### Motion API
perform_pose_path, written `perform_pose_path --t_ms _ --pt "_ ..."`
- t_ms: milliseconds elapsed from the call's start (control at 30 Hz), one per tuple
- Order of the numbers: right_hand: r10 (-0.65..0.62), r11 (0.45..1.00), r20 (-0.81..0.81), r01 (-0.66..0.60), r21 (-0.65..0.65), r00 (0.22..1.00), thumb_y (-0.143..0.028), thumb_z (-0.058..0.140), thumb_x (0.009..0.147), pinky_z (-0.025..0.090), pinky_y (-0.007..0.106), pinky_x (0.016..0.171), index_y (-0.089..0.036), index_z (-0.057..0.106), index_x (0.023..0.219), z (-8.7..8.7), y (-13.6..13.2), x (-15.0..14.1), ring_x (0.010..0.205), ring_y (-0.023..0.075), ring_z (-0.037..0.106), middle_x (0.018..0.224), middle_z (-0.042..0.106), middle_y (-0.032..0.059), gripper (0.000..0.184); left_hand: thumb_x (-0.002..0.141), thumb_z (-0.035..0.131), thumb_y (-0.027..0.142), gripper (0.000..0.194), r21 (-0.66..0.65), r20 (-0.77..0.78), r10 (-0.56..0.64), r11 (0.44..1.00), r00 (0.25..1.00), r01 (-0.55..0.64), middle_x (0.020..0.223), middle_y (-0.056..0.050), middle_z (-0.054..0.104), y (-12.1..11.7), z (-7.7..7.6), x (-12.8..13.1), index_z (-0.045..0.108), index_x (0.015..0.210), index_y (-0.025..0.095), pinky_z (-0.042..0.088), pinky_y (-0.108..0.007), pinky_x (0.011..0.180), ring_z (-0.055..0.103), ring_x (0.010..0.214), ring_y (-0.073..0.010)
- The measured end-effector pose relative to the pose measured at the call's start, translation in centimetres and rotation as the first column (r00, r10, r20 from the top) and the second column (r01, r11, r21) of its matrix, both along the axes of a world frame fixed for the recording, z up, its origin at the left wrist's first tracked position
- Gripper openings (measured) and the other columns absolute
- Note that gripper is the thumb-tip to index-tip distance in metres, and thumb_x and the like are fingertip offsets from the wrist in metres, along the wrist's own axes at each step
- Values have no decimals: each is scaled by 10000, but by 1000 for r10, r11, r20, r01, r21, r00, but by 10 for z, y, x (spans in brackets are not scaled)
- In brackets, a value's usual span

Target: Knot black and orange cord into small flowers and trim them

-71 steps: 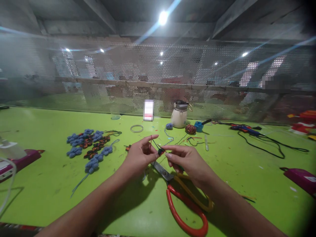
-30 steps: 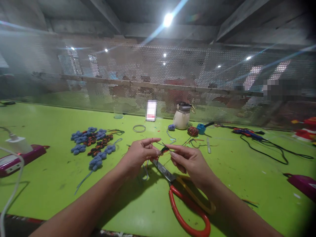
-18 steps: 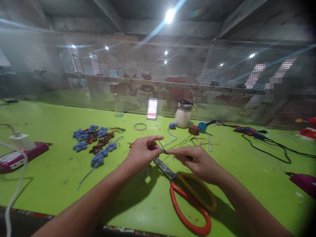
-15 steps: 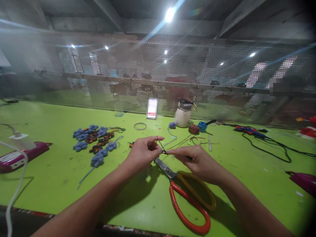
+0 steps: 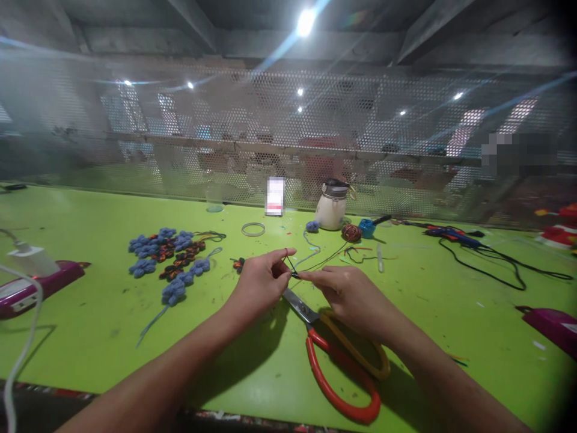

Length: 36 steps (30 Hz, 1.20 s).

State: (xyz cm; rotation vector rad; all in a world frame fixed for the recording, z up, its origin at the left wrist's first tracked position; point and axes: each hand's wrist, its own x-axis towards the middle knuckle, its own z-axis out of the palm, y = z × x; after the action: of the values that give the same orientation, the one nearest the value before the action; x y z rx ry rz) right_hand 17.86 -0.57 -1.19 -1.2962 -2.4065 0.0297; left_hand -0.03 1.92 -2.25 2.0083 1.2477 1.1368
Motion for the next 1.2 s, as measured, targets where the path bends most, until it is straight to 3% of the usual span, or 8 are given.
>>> perform_pose_path --t_ms 133,300,533,700,833,1000,1100,1200 --pt "-74 996 90 69 56 993 -16 478 732 337 257 572 -298 590 1146 -1 -4 -5 641 168 571 774 669 47 513 712 532 142 396 17 17 21 1000 1000 -21 655 -7 643 2 -3 0 611 1099 155 438 -220 563 538 558 -108" --pt "-116 990 52 111 85 992 -77 459 784 304 244 526 -271 612 1121 -5 -5 -11 575 153 539 688 626 40 417 677 582 152 447 -54 135 9 999 991 -2 699 -19 638 7 -9 0 591 1124 153 453 -226 580 560 600 -120" --pt "-61 996 -175 73 57 983 -70 446 803 386 239 578 -245 630 1100 -14 -1 -13 639 150 573 755 662 52 390 639 620 165 513 -164 266 38 987 963 6 684 -16 602 8 -6 0 567 1148 118 448 -233 571 543 591 -119" --pt "-15 1000 -379 17 0 925 -84 454 800 442 283 660 -227 651 1072 -14 -2 -15 724 172 607 858 700 70 365 656 618 179 512 -156 244 52 988 968 -13 663 -8 603 5 -2 0 556 1162 128 446 -246 575 543 582 -124" --pt "-78 985 -626 -36 -168 776 -117 501 769 453 295 664 -187 696 981 -14 2 -20 712 170 603 792 701 59 296 723 570 173 474 36 141 71 996 987 -77 677 -8 619 0 -4 0 533 1195 182 445 -259 614 551 602 -133" --pt "-372 866 -820 -155 -475 435 -230 614 694 271 205 384 -102 690 960 -20 7 -29 372 63 351 437 481 -49 304 807 466 149 417 369 -82 93 928 992 -57 813 -85 636 -8 -7 3 509 1221 139 426 -331 733 543 738 -181" --pt "-435 814 -852 -277 -510 291 -255 662 663 240 186 377 -98 671 976 -23 6 -32 363 41 336 461 483 -54 350 811 464 146 430 352 -24 87 933 996 -73 793 -69 625 -8 -7 4 484 1240 131 430 -321 726 542 728 -169" --pt "-434 808 -874 -335 -485 218 -265 680 659 242 177 376 -112 661 979 -24 4 -33 360 33 351 485 507 -48 355 771 537 161 492 147 194 38 987 980 -68 732 -17 610 -6 -4 5 461 1257 147 443 -274 684 552 660 -130"
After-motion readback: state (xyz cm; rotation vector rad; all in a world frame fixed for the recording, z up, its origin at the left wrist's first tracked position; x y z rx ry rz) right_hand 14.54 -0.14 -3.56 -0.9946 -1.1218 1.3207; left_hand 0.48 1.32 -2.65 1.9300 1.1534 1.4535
